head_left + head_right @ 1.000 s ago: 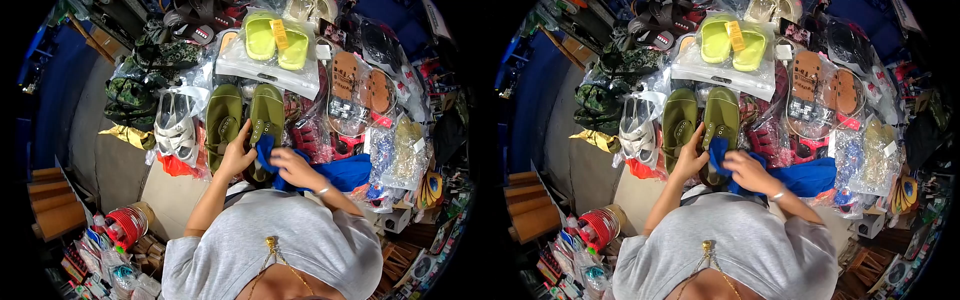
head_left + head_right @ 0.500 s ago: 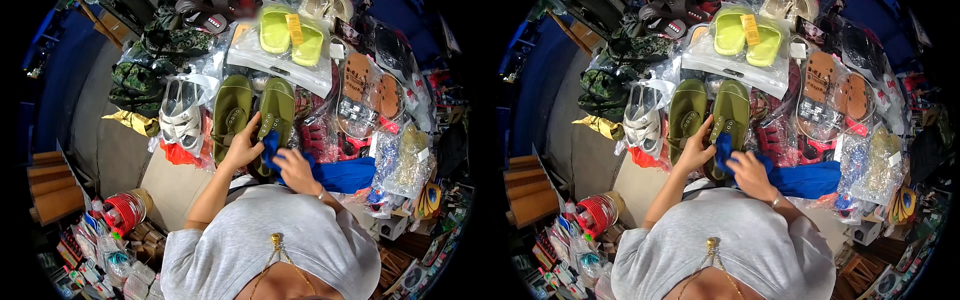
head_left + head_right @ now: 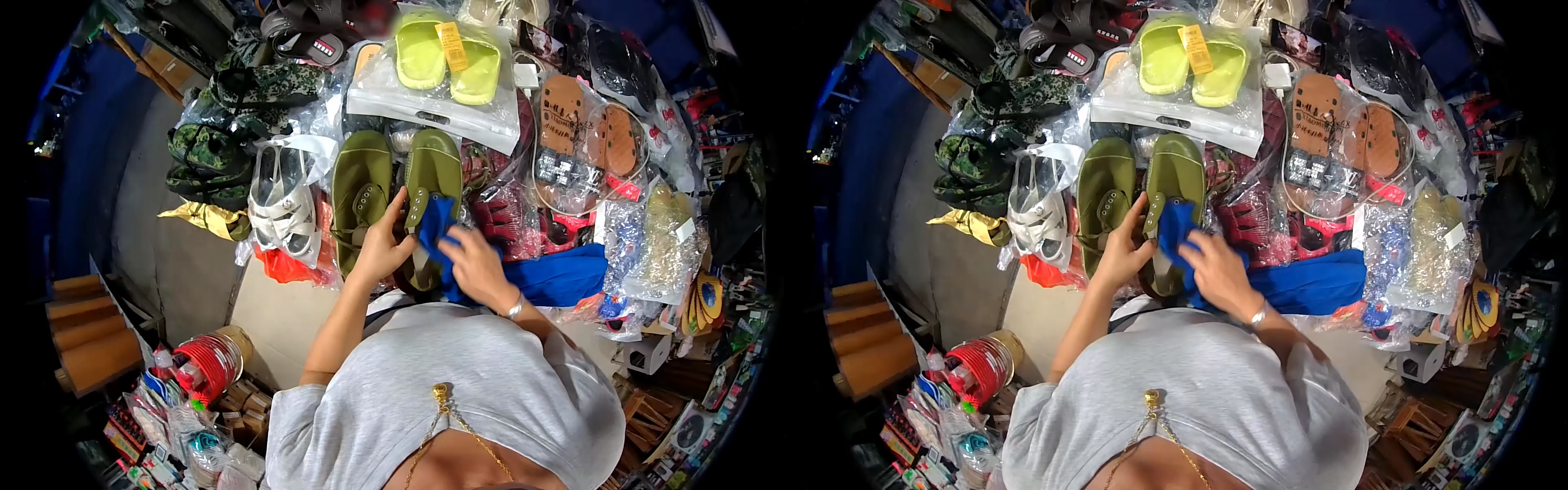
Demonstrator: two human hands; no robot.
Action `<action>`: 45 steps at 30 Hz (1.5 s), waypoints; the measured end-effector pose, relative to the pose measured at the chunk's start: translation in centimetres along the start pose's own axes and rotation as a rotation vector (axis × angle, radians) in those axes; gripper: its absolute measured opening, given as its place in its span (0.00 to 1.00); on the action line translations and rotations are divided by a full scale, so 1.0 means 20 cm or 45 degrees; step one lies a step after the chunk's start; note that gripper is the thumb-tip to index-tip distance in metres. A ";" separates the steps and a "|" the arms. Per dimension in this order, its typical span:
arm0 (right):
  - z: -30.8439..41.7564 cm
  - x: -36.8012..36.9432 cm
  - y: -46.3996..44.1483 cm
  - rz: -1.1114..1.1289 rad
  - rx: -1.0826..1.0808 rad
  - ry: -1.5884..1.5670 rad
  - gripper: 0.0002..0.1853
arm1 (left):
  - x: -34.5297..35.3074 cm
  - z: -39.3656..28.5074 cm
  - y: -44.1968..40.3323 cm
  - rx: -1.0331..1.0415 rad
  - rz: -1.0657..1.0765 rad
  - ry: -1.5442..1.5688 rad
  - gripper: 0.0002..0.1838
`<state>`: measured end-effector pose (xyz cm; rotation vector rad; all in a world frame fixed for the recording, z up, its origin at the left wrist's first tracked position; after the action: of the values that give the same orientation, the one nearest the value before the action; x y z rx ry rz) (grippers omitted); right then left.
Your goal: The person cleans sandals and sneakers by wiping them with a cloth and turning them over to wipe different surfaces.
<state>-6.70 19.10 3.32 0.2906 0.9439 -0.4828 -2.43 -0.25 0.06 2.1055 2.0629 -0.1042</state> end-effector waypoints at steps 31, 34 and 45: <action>-0.05 -0.02 -0.07 -0.049 0.007 0.026 0.22 | 0.11 -0.26 0.32 0.241 0.059 -0.879 0.31; 0.04 0.05 0.17 0.263 -0.028 -0.199 0.23 | 0.09 -0.19 0.34 0.096 0.240 -1.068 0.27; 0.08 -0.10 0.03 -0.320 0.272 -0.413 0.21 | 0.03 -0.31 0.18 0.699 0.403 -0.970 0.11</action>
<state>-6.23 19.36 5.84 0.2769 0.6144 -0.8380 0.70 1.52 6.38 2.1274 1.3171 -1.3150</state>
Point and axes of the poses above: each hand's wrist, its own y-axis away from the middle knuckle, its own x-axis out of the palm, z = x × y, the point moved 3 cm from there along -y, towards the middle knuckle, and after that the axes turned 13 degrees about z, right-handed, at the moved point
